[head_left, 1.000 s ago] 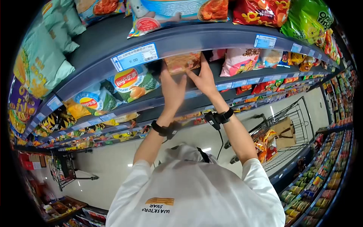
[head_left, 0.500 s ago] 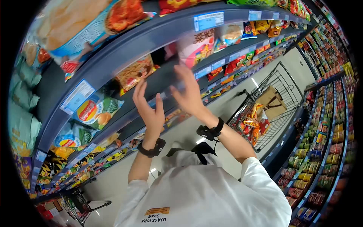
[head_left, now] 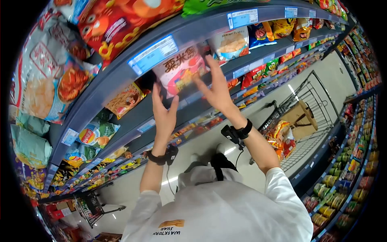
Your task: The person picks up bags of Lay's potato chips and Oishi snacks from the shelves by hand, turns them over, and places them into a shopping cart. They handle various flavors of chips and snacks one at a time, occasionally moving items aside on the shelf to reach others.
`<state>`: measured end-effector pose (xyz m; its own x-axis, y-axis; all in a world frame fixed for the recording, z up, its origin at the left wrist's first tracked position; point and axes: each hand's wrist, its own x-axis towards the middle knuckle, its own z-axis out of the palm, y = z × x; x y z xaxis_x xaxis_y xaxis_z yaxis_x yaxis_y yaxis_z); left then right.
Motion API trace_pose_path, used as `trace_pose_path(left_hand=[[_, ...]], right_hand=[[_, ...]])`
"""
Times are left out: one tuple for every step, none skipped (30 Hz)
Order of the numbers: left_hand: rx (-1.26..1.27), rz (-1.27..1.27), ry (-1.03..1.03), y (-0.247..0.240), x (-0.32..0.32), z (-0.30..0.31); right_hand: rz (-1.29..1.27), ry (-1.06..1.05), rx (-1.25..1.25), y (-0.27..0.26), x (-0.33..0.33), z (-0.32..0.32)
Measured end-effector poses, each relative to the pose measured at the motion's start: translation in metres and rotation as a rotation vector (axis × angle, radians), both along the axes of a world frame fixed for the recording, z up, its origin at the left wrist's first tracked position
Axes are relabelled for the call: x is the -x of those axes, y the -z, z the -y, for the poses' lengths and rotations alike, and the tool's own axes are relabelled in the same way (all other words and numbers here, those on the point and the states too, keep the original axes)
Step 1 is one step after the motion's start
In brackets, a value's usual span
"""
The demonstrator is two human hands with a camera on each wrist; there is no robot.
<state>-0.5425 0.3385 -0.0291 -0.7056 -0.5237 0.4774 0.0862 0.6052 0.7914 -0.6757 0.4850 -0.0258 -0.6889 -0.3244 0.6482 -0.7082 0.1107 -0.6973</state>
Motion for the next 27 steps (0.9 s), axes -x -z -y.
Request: trace_pose_path(left_hand=[[-0.055,0.000,0.044,-0.002,0.006,-0.006],[-0.063,0.009,0.042,-0.003,0.012,-0.011],[-0.073,0.021,0.041,-0.003,0.016,-0.015],[-0.087,0.037,0.040,-0.004,0.016,-0.019],[-0.083,0.100,0.001,-0.007,0.015,-0.023],[-0.044,0.089,-0.034,-0.005,0.013,-0.025],[-0.006,0.074,-0.068,-0.001,0.012,-0.026],[0.033,0.055,-0.099,0.001,0.012,-0.027],[0.065,0.034,-0.106,-0.002,0.010,-0.032],[0.042,0.015,-0.111,-0.004,0.008,-0.036],[0.017,-0.003,-0.114,-0.006,0.003,-0.040],[-0.008,-0.020,-0.117,-0.007,-0.001,-0.043],[0.033,-0.046,-0.122,-0.007,-0.005,-0.047],[-0.045,-0.054,-0.111,-0.006,-0.012,-0.052],[-0.124,-0.062,-0.099,-0.006,-0.020,-0.057],[-0.204,-0.073,-0.084,-0.005,-0.028,-0.062],[-0.269,-0.096,-0.063,-0.005,-0.036,-0.069],[-0.336,-0.120,-0.043,-0.007,-0.044,-0.078],[-0.403,-0.143,-0.023,-0.007,-0.054,-0.085],[-0.429,-0.130,-0.017,-0.004,-0.066,-0.089],[-0.456,-0.116,-0.012,-0.001,-0.080,-0.093],[-0.483,-0.106,-0.009,0.002,-0.095,-0.096],[-0.379,-0.143,-0.013,0.020,-0.109,-0.089],[-0.457,-0.141,-0.004,0.018,-0.125,-0.093],[-0.536,-0.138,0.000,0.013,-0.144,-0.098],[-0.618,-0.133,-0.001,0.012,-0.165,-0.104],[-0.640,-0.124,-0.006,0.016,-0.185,-0.106]], right_hand=[[0.074,-0.092,-0.017,0.006,0.006,0.003],[0.182,-0.181,-0.021,0.011,0.011,0.005],[0.176,-0.201,-0.012,0.012,0.013,0.006],[0.175,-0.219,-0.006,0.014,0.014,0.006],[0.141,-0.221,0.005,0.016,0.014,0.004],[0.105,-0.223,0.011,0.013,0.014,0.002],[0.064,-0.224,0.016,0.010,0.014,-0.001],[0.053,-0.220,0.035,0.005,0.012,-0.005],[0.040,-0.214,0.054,-0.001,0.008,-0.009],[0.027,-0.208,0.072,-0.008,0.003,-0.013],[0.028,-0.212,0.065,-0.014,-0.001,-0.019],[0.030,-0.216,0.057,-0.019,-0.005,-0.025],[0.032,-0.217,0.047,-0.023,-0.011,-0.031],[0.036,-0.222,0.038,-0.025,-0.016,-0.037],[0.040,-0.226,0.027,-0.026,-0.023,-0.043],[0.041,-0.228,0.015,-0.026,-0.031,-0.049],[0.034,-0.226,0.019,-0.024,-0.039,-0.054],[0.026,-0.226,0.021,-0.020,-0.049,-0.058],[0.019,-0.226,0.023,-0.017,-0.061,-0.063],[0.037,-0.232,0.021,-0.014,-0.074,-0.068],[0.055,-0.240,0.018,-0.013,-0.088,-0.072],[0.071,-0.249,0.016,-0.011,-0.103,-0.076],[0.132,-0.272,0.028,-0.004,-0.118,-0.078],[0.187,-0.295,0.039,-0.003,-0.134,-0.083],[0.246,-0.324,0.047,-0.001,-0.151,-0.088],[0.311,-0.354,0.052,0.001,-0.169,-0.093],[0.150,-0.304,0.010,0.008,-0.181,-0.092]])
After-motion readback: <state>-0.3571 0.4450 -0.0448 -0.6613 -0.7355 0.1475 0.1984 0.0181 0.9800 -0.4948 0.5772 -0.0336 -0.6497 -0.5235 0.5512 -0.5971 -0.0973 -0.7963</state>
